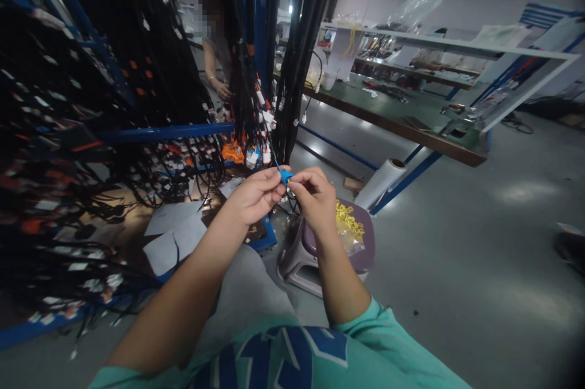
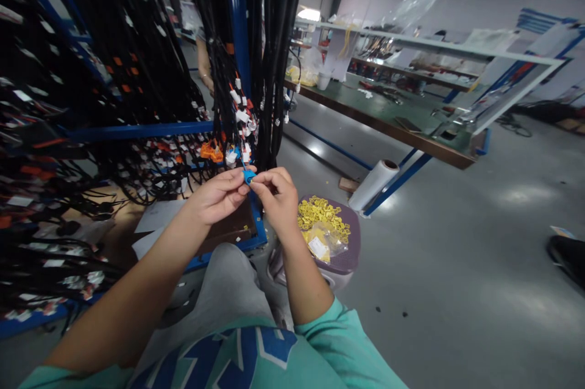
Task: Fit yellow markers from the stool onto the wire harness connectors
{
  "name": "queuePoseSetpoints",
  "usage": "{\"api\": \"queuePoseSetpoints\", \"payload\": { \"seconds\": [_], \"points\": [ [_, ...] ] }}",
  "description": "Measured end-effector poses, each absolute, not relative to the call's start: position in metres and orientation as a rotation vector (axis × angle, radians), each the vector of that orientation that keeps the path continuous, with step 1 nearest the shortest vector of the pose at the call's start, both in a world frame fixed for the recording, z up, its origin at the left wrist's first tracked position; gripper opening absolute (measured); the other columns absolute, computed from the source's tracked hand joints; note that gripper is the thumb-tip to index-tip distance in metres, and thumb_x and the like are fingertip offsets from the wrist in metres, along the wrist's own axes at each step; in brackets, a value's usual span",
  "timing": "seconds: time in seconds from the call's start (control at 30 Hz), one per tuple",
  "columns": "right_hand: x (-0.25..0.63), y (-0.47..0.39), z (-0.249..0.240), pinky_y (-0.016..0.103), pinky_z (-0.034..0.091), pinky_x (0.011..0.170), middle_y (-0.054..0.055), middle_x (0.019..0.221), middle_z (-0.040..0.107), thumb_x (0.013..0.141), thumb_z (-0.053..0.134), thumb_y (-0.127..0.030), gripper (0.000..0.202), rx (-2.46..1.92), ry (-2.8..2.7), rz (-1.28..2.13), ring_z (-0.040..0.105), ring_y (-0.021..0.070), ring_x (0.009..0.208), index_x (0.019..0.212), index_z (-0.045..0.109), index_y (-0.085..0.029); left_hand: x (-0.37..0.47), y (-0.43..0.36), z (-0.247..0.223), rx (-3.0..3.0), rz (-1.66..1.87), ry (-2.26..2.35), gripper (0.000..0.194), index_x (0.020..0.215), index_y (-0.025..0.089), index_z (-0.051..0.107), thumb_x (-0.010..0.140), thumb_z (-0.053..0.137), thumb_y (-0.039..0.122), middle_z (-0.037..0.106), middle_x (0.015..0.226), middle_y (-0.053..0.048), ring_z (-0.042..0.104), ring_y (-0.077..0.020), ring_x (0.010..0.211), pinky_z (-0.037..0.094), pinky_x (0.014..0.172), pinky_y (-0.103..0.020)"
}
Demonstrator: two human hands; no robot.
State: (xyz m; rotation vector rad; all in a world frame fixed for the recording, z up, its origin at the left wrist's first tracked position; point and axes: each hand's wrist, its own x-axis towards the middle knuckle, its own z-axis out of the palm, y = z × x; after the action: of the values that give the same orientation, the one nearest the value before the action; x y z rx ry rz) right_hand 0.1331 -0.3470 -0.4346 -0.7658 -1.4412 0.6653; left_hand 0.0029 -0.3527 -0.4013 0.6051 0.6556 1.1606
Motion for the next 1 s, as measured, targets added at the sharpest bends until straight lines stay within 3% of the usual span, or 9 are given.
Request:
{"api": "queuePoseSetpoints", "payload": {
  "seconds": [0.2,0.47,0.73,0.9,1.0],
  "points": [
    [0.1309,-0.345,-0.438,0.026,0.041,0.063,-0.001,0.072,0.057,0.072,0.066,-0.025,0.004,-0.744,-1.373,0.762,0.051,0.0121,0.069,0.068,0.064,-0.023,0.0057,-0.3546,-0.4004,0.629,1.182,0.659,0.01,0.078,0.006,0.064,0.078,0.056,0.0,0.054,0.057,-0.001,0.05,-0.0039,0.042,0.041,0.04,-0.01],
    [0.1289,-0.3453,-0.4414,0.023,0.038,0.059,-0.004,0.069,0.054,0.068,0.069,-0.023,0.007,-0.664,-1.254,0.964,0.047,0.0085,0.062,0.066,0.063,-0.021,0.0061,-0.355,-0.3996,0.679,1.17,0.703,0.02,0.077,0.007,0.063,0.081,0.046,-0.004,0.056,0.059,-0.001,0.052,-0.0044,0.043,0.044,0.042,-0.011],
    [0.1264,-0.3454,-0.4414,0.022,0.039,0.059,-0.003,0.069,0.053,0.066,0.069,-0.028,0.013,-0.655,-1.228,1.007,0.047,0.0086,0.062,0.067,0.06,-0.02,0.0058,-0.3552,-0.4034,0.669,1.169,0.659,0.016,0.078,0.008,0.064,0.08,0.05,-0.002,0.055,0.06,0.0,0.051,-0.0038,0.044,0.045,0.044,-0.01],
    [0.1264,-0.3474,-0.4404,0.019,0.038,0.05,-0.006,0.065,0.05,0.059,0.074,-0.031,0.027,-0.644,-1.126,1.196,0.044,0.0072,0.056,0.077,0.057,-0.022,0.005,-0.3554,-0.4059,0.699,1.162,0.641,0.015,0.077,0.008,0.064,0.078,0.053,-0.002,0.058,0.062,-0.002,0.052,-0.0036,0.045,0.045,0.045,-0.01],
    [0.1284,-0.3465,-0.4396,0.018,0.037,0.043,-0.005,0.065,0.055,0.056,0.077,-0.034,0.032,-0.636,-1.127,1.322,0.044,0.0073,0.052,0.078,0.059,-0.022,0.0051,-0.3557,-0.4067,0.717,1.168,0.656,0.014,0.075,0.008,0.064,0.076,0.055,-0.003,0.058,0.061,-0.002,0.052,-0.0039,0.045,0.045,0.045,-0.01]
  ]
}}
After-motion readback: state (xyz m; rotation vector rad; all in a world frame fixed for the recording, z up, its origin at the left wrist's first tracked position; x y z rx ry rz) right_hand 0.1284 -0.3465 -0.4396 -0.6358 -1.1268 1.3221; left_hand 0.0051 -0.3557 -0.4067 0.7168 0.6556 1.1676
